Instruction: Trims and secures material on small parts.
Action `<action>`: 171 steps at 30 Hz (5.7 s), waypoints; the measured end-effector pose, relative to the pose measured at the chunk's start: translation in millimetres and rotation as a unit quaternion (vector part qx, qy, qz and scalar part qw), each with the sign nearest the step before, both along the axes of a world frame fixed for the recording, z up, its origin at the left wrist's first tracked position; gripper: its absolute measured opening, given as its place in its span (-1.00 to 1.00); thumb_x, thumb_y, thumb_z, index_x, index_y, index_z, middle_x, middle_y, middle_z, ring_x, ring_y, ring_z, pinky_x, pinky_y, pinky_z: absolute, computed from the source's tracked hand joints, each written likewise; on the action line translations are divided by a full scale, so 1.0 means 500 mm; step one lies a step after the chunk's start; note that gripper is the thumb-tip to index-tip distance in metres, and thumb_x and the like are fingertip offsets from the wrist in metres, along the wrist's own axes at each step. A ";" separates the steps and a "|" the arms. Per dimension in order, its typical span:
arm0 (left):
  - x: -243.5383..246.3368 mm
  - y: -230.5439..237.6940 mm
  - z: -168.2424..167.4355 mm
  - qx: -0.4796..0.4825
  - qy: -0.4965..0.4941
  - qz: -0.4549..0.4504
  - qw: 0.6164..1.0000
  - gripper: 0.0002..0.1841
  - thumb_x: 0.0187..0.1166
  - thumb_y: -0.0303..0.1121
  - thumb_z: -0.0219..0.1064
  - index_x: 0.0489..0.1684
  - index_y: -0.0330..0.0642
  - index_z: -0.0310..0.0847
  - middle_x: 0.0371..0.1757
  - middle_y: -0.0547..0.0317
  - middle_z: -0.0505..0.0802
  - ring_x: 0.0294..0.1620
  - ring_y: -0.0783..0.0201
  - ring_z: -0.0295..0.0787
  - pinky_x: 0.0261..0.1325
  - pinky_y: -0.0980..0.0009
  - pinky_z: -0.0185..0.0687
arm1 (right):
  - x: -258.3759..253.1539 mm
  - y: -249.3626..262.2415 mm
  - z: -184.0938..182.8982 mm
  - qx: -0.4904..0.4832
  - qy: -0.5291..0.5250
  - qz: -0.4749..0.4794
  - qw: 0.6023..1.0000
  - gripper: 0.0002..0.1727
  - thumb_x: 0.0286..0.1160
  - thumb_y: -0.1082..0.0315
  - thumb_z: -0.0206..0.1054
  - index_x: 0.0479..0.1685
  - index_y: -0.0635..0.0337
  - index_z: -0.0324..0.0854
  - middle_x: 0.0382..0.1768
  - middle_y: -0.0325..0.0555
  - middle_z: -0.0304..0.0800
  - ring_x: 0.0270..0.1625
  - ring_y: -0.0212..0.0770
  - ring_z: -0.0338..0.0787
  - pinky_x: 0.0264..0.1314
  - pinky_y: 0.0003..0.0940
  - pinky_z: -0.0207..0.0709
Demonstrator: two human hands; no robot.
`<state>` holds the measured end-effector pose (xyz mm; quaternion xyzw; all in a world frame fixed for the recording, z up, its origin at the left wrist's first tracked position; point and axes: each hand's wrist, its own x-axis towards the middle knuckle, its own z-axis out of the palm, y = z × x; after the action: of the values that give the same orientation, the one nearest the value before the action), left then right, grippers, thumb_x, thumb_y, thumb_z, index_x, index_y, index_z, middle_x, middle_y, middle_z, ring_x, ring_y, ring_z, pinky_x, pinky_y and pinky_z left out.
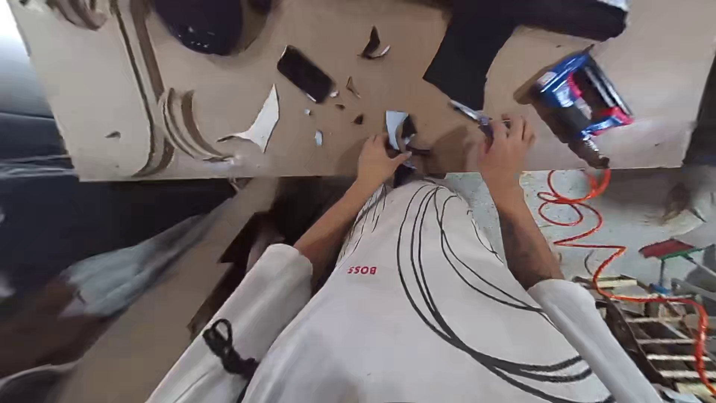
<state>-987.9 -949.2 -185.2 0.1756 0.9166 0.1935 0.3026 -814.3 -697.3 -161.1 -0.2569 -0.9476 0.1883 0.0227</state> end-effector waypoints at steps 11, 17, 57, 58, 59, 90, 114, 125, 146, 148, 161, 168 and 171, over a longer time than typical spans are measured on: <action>0.032 0.070 0.035 0.002 0.012 0.019 1.000 -0.48 0.45 0.03 0.52 0.19 -0.18 0.76 -0.04 -0.16 0.91 0.06 -0.22 0.86 0.18 -0.39 0.66 | -0.105 -0.126 -0.049 -0.098 0.000 0.168 0.981 -0.68 0.70 0.34 0.20 0.30 0.14 0.71 0.26 0.06 0.79 0.23 0.01 0.84 0.25 -0.05 0.77; 0.023 0.029 0.030 0.204 -0.223 0.148 0.942 -0.54 0.64 -0.08 0.39 0.15 -0.39 0.71 0.04 -0.17 0.87 0.12 0.02 0.83 0.31 -0.07 0.69 | -0.102 -0.117 -0.025 -0.190 -0.008 0.228 0.955 -0.51 0.40 0.60 0.39 0.39 0.35 0.59 0.39 0.29 0.60 0.43 0.20 0.67 0.46 0.01 0.63; -0.072 0.083 0.201 0.569 -0.345 0.230 0.710 -0.70 0.76 -0.44 0.22 0.35 -0.39 0.53 0.24 -0.22 0.83 0.17 -0.09 0.86 0.27 -0.07 0.79 | -0.185 -0.133 0.155 -0.458 0.238 -0.107 0.850 -0.81 0.57 0.27 0.48 -0.02 0.18 0.82 -0.16 -0.13 0.91 -0.16 -0.24 0.87 -0.07 -0.20 0.82; -0.072 0.078 0.196 0.549 -0.338 0.229 0.730 -0.69 0.76 -0.40 0.24 0.35 -0.38 0.53 0.22 -0.20 0.84 0.14 -0.09 0.87 0.24 -0.07 0.82 | -0.183 -0.132 0.144 -0.463 0.235 -0.104 0.848 -0.81 0.60 0.26 0.45 -0.04 0.18 0.81 -0.20 -0.14 0.89 -0.21 -0.26 0.85 -0.14 -0.24 0.78; -0.073 0.074 0.190 0.531 -0.333 0.230 0.744 -0.66 0.75 -0.37 0.27 0.37 -0.37 0.52 0.21 -0.19 0.84 0.12 -0.10 0.88 0.20 -0.10 0.84 | -0.181 -0.131 0.133 -0.466 0.234 -0.097 0.848 -0.82 0.61 0.26 0.43 -0.05 0.18 0.80 -0.23 -0.14 0.87 -0.24 -0.27 0.82 -0.18 -0.26 0.76; -0.027 0.035 0.077 0.500 -0.312 0.333 0.736 -0.62 0.80 -0.28 0.23 0.50 -0.18 0.40 0.33 -0.02 0.79 0.31 0.08 0.78 0.43 0.05 0.69 | -0.168 -0.199 0.033 -0.249 0.123 0.049 0.959 -0.68 0.32 0.29 0.63 0.03 0.14 0.80 -0.06 -0.03 0.87 -0.10 -0.17 0.88 -0.02 -0.18 0.82; -0.076 0.020 -0.146 0.337 0.151 -0.282 0.886 -0.89 0.56 -0.50 0.35 -0.13 -0.22 0.81 0.20 0.01 0.87 0.45 0.03 0.68 0.74 -0.14 0.17 | -0.132 -0.132 -0.104 -0.222 0.063 0.141 0.963 -0.39 0.33 0.42 0.59 0.47 0.09 0.61 0.35 0.11 0.66 0.19 0.02 0.79 0.24 0.01 0.74; -0.094 0.037 -0.117 0.277 0.040 -0.282 0.918 -0.68 0.32 -0.35 0.61 -0.01 -0.19 0.71 0.28 0.06 0.81 0.48 0.11 0.60 0.73 -0.13 0.07 | -0.188 -0.093 -0.137 -0.082 0.128 0.363 0.919 -0.80 0.58 0.65 0.18 -0.11 0.39 0.75 0.05 0.15 0.81 0.24 0.14 0.79 0.36 -0.06 0.67; -0.057 0.052 -0.145 0.293 0.134 -0.178 0.930 -0.75 0.70 -0.24 0.32 -0.25 -0.21 0.82 0.11 0.08 0.87 0.23 0.18 0.74 0.54 -0.01 0.25 | 0.043 0.301 -0.020 -0.006 -0.106 -0.165 0.981 -0.02 0.39 -0.05 0.50 0.83 0.10 0.16 0.54 0.63 0.33 0.58 0.63 0.35 0.56 0.52 0.27; -0.062 0.053 -0.141 0.263 0.119 -0.193 0.938 -0.73 0.74 -0.23 0.26 -0.25 -0.20 0.77 0.20 0.06 0.82 0.28 0.17 0.70 0.55 -0.02 0.23 | 0.034 0.361 -0.031 -0.047 -0.128 -0.132 0.982 -0.11 0.40 0.00 0.50 0.77 0.06 0.26 0.50 0.49 0.48 0.55 0.48 0.49 0.56 0.46 0.33; -0.078 0.051 -0.154 0.265 0.084 -0.238 0.931 -0.80 0.66 -0.38 0.19 -0.42 -0.22 0.54 0.46 -0.19 0.66 0.51 -0.05 0.53 0.47 -0.15 0.19 | 0.018 -0.107 0.094 -0.176 -0.032 -0.073 0.981 -0.57 0.42 0.08 0.54 -0.03 0.31 0.70 -0.34 -0.01 0.88 -0.29 -0.29 0.89 -0.22 -0.25 0.79; -0.080 0.049 -0.149 0.280 0.061 -0.242 0.927 -0.83 0.68 -0.42 0.15 -0.35 -0.21 0.54 0.33 -0.13 0.71 0.40 -0.01 0.57 0.41 -0.12 0.19 | -0.049 -0.199 0.033 -0.136 -0.077 -0.016 0.988 -0.65 0.33 0.12 0.46 -0.08 0.22 0.79 -0.45 -0.07 0.87 -0.44 -0.23 0.85 -0.45 -0.28 0.64; -0.080 0.048 -0.151 0.289 0.062 -0.240 0.925 -0.85 0.67 -0.45 0.16 -0.34 -0.21 0.55 0.30 -0.10 0.73 0.37 0.01 0.58 0.37 -0.09 0.20 | -0.062 -0.211 0.027 -0.126 -0.091 -0.017 0.988 -0.67 0.37 0.12 0.43 -0.10 0.20 0.78 -0.47 -0.09 0.85 -0.46 -0.21 0.83 -0.47 -0.25 0.62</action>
<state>-1027.7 -925.4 -260.8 0.4818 0.7683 0.3600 0.2191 -845.5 -803.0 -147.8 -0.2903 -0.9097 0.2819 -0.0934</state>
